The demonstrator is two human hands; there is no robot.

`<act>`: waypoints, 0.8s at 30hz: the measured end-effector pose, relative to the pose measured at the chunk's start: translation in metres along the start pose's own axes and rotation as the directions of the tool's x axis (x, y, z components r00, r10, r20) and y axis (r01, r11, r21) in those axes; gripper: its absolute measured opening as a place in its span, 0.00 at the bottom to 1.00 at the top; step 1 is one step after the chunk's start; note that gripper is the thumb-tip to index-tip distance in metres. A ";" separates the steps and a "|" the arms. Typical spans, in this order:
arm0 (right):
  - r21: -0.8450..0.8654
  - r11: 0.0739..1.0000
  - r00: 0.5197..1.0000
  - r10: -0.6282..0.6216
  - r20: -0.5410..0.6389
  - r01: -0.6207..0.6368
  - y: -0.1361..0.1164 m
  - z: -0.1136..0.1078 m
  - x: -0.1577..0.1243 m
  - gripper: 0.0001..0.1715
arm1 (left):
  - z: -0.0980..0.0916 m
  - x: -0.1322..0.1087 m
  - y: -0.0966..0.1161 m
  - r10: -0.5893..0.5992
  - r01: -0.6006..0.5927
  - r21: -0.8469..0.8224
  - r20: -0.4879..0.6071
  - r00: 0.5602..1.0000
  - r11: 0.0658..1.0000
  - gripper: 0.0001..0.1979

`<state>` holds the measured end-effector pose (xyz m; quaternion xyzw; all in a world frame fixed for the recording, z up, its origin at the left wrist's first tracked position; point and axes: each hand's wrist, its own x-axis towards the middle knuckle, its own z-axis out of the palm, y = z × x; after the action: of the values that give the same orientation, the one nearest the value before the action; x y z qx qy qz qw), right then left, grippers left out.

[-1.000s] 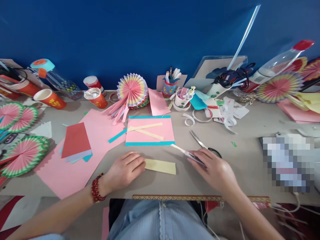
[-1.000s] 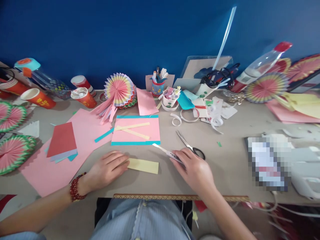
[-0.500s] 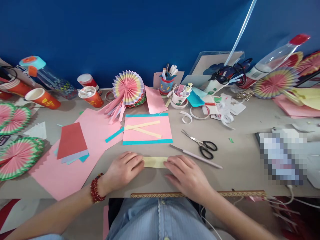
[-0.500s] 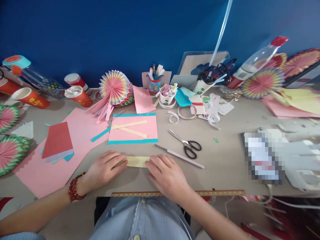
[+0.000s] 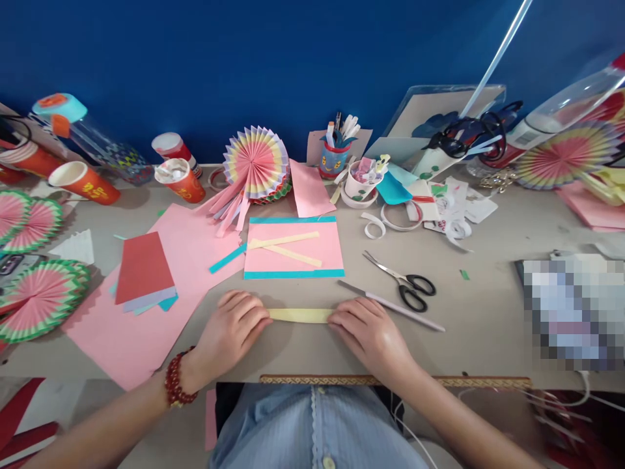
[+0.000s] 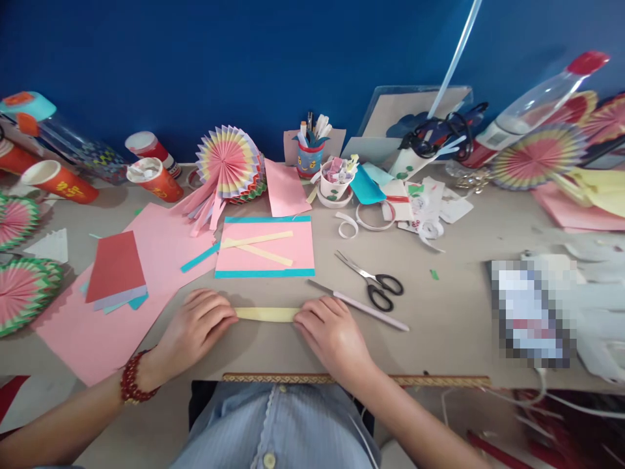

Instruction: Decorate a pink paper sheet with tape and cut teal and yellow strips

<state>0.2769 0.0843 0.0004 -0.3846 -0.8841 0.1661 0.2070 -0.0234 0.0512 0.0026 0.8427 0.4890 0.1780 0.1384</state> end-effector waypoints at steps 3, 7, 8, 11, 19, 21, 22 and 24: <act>-0.013 0.998 0.999 0.053 0.006 -0.053 -0.001 0.001 0.003 0.12 | 0.000 0.002 0.002 -0.077 0.077 -0.013 -0.015 0.997 0.997 0.08; -0.112 0.991 0.997 0.077 0.001 -0.076 -0.002 0.003 0.007 0.13 | 0.003 0.001 0.003 -0.121 0.121 -0.011 -0.031 0.992 0.993 0.06; -0.137 0.988 0.997 0.076 0.002 -0.075 -0.002 0.003 0.008 0.14 | 0.004 0.001 0.004 -0.129 0.129 -0.012 -0.038 0.991 0.992 0.06; -0.204 0.976 0.997 0.074 0.009 -0.071 -0.002 0.003 0.010 0.14 | 0.005 0.000 0.005 -0.150 0.150 -0.008 -0.054 0.987 0.989 0.06; -0.265 0.960 0.995 0.098 0.015 -0.091 -0.002 0.006 0.013 0.13 | 0.006 0.003 0.003 -0.179 0.183 0.068 -0.062 0.982 0.981 0.08; -0.264 0.960 0.996 0.092 -0.002 -0.090 -0.001 0.007 0.013 0.12 | 0.005 0.004 0.004 -0.186 0.189 0.074 -0.049 0.981 0.979 0.08; -0.262 0.961 0.996 0.089 -0.011 -0.089 -0.001 0.007 0.013 0.12 | 0.005 0.004 0.005 -0.188 0.191 0.075 -0.045 0.981 0.979 0.08; -0.259 0.962 0.996 0.086 -0.024 -0.089 0.000 0.008 0.012 0.12 | 0.004 0.005 0.006 -0.189 0.192 0.081 -0.041 0.981 0.978 0.08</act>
<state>0.2652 0.0922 -0.0032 -0.4482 -0.8790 0.0555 0.1526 -0.0146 0.0523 0.0020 0.7938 0.5769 0.1572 0.1109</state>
